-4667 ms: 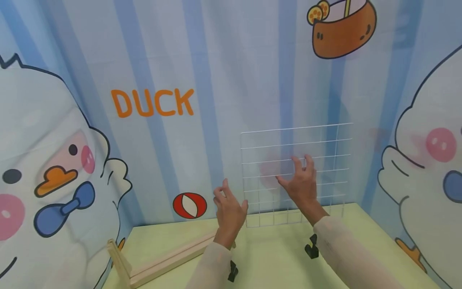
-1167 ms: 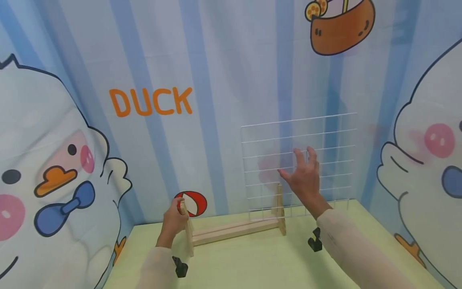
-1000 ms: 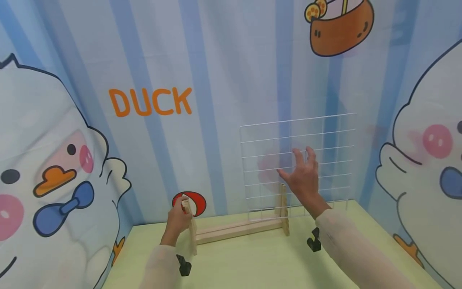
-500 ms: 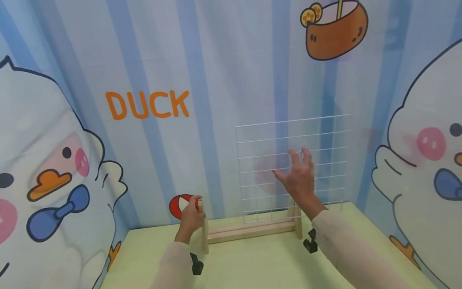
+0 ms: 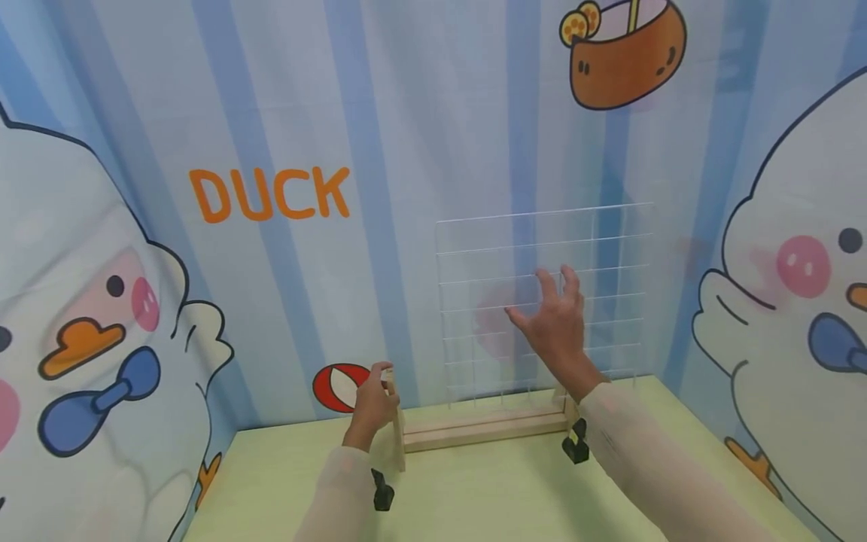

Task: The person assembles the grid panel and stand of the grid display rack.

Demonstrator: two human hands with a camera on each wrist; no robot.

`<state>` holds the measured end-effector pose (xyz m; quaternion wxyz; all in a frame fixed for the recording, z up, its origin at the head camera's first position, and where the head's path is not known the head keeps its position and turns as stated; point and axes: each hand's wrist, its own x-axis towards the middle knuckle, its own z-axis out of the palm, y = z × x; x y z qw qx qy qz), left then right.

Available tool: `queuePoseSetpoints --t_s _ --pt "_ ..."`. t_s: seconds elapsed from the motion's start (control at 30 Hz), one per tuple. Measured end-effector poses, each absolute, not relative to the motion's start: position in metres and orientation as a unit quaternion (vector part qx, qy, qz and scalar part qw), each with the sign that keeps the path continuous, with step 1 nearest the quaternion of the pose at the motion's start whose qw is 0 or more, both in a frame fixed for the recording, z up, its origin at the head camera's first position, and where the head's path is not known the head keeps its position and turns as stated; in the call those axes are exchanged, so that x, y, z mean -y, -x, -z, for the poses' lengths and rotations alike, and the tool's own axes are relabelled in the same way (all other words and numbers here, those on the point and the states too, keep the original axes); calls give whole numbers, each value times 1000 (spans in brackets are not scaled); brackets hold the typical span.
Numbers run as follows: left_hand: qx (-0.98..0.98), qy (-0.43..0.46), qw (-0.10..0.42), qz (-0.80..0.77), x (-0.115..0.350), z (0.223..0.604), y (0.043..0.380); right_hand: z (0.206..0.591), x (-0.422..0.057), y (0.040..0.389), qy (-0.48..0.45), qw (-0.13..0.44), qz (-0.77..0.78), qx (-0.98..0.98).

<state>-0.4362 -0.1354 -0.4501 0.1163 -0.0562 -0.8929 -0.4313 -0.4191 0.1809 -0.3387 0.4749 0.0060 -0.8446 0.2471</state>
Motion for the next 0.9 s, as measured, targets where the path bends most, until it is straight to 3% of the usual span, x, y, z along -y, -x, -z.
queuePoseSetpoints --t_s 0.9 --pt "883 36 111 454 134 452 435 282 -103 437 -22 465 -268 844"
